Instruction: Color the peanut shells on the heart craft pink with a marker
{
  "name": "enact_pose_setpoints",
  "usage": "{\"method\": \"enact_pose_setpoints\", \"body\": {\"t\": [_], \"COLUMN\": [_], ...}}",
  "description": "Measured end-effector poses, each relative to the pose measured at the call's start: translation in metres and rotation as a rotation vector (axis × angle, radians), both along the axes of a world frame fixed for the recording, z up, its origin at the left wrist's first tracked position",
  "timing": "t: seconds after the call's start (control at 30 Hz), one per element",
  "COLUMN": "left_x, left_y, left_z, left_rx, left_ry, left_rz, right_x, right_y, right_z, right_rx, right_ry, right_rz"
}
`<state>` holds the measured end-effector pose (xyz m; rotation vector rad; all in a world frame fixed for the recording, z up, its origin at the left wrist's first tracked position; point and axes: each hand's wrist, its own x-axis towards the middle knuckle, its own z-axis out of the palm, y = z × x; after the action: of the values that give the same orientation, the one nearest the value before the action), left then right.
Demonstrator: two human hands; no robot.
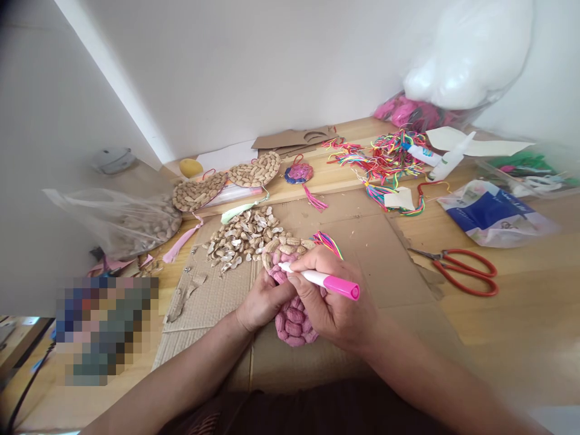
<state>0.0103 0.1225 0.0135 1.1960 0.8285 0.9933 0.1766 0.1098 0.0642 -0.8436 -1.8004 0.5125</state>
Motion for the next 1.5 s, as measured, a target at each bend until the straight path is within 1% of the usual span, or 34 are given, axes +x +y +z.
{"method": "enact_pose_setpoints", "body": {"t": [0.07,0.23,0.43,0.63,0.77,0.87,1.1,1.2,1.27,1.37,1.5], "left_x": [0.001,0.003,0.001,0.005,0.003,0.002,0.004,0.003,0.002,0.001,0.002], "left_y": [0.0,-0.001,0.0,0.0,0.0,0.001,-0.002,-0.001,0.0,0.001,0.0], "left_z": [0.002,0.006,0.003,0.009,0.006,0.002,0.008,0.005,0.002,0.0,0.005], "left_rx": [-0.004,0.008,-0.001,-0.012,0.022,-0.012,-0.054,-0.03,-0.009,-0.026,-0.056], "left_ry": [0.006,-0.02,0.043,-0.025,0.002,0.007,-0.026,-0.023,-0.011,0.001,-0.047], "left_rz": [0.001,-0.048,-0.002,-0.047,-0.009,-0.009,-0.048,-0.05,-0.028,0.0,-0.034], "right_x": [0.0,0.001,0.0,0.0,0.0,0.0,0.003,0.002,0.002,0.001,0.002], "right_y": [0.0,-0.001,-0.001,-0.002,0.0,0.001,0.002,0.002,0.002,0.001,0.0], "right_z": [0.0,0.0,0.002,0.0,-0.001,-0.003,-0.006,-0.004,-0.004,-0.005,-0.009], "right_rx": [-0.013,-0.02,-0.009,-0.036,-0.03,-0.038,-0.017,-0.013,-0.026,-0.052,-0.046], "right_ry": [0.01,0.022,-0.004,0.051,0.032,0.013,0.036,0.017,0.017,0.025,0.04], "right_rz": [-0.018,-0.086,-0.033,-0.068,-0.04,-0.031,-0.075,-0.053,-0.026,0.0,-0.05]}}
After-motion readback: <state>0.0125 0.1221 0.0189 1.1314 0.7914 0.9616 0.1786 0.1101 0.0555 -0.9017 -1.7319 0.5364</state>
